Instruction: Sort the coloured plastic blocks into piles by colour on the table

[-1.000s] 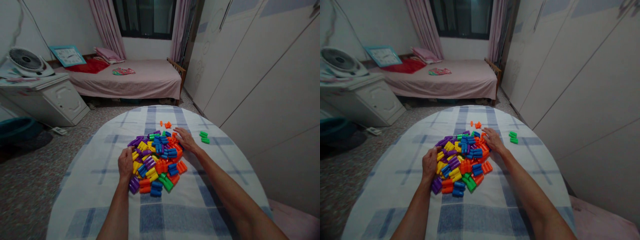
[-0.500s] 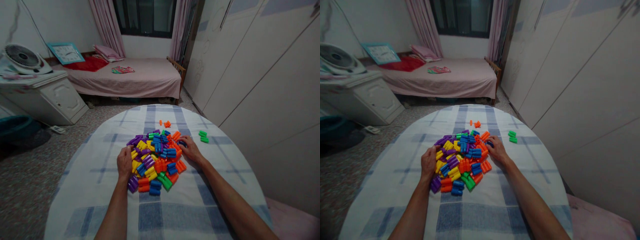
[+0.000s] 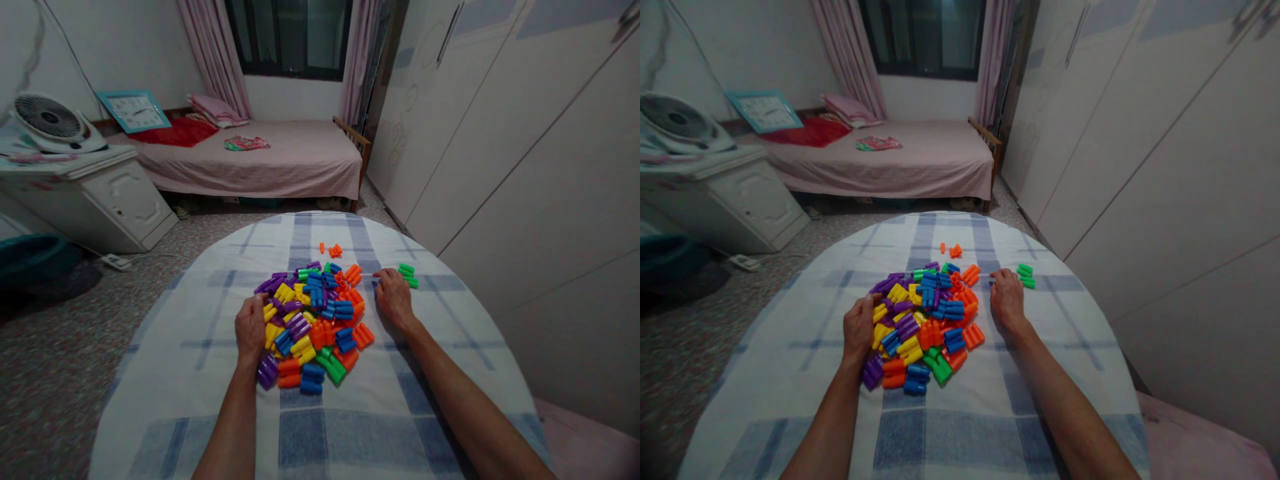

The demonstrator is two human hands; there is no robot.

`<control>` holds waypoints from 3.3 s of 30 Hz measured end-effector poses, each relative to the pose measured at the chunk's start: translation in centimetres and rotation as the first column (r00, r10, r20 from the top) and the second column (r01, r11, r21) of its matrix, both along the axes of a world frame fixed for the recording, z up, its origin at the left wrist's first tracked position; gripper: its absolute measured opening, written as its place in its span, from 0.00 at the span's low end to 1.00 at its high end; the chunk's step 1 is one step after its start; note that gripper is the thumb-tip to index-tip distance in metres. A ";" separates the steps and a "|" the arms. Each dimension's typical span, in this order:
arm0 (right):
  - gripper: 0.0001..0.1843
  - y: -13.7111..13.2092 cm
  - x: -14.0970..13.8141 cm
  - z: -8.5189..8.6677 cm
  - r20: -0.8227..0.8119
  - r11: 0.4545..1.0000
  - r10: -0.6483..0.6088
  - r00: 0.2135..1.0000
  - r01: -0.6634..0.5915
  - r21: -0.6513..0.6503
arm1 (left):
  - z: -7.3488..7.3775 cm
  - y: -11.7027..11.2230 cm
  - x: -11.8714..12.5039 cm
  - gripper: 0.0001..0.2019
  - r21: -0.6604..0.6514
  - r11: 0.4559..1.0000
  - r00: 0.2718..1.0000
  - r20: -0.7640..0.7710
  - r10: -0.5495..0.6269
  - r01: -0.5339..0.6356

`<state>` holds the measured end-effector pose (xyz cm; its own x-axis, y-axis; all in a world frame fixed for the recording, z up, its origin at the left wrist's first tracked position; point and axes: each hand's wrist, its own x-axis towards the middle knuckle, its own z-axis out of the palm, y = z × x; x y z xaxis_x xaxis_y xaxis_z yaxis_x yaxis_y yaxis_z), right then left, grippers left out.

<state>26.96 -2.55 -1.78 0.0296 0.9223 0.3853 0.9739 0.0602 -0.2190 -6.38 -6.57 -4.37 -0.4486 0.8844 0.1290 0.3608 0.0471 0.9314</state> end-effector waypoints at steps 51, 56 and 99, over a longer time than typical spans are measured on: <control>0.27 2.3 6.8 -1.7 -0.045 0.962 -0.271 0.962 0.272 0.025 | -0.5 0.2 -0.2 0.24 0.005 1.000 1.000 0.025 -0.003 0.003; 0.24 4.6 5.3 -3.7 -0.076 0.938 -0.346 0.935 0.347 0.000 | -0.3 0.1 -0.1 0.24 0.016 1.000 1.000 0.030 -0.004 0.003; 0.17 9.6 -3.2 -1.0 -0.023 0.969 0.235 0.972 -0.236 -0.068 | 0.5 -0.2 0.3 0.23 0.003 1.000 0.999 0.036 -0.012 0.012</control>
<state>23.77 7.04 -2.82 -0.1861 0.9285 0.3212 0.9308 0.2713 -0.2451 -6.05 -6.81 -3.88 -0.4425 0.8893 0.1153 0.3274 0.0406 0.9440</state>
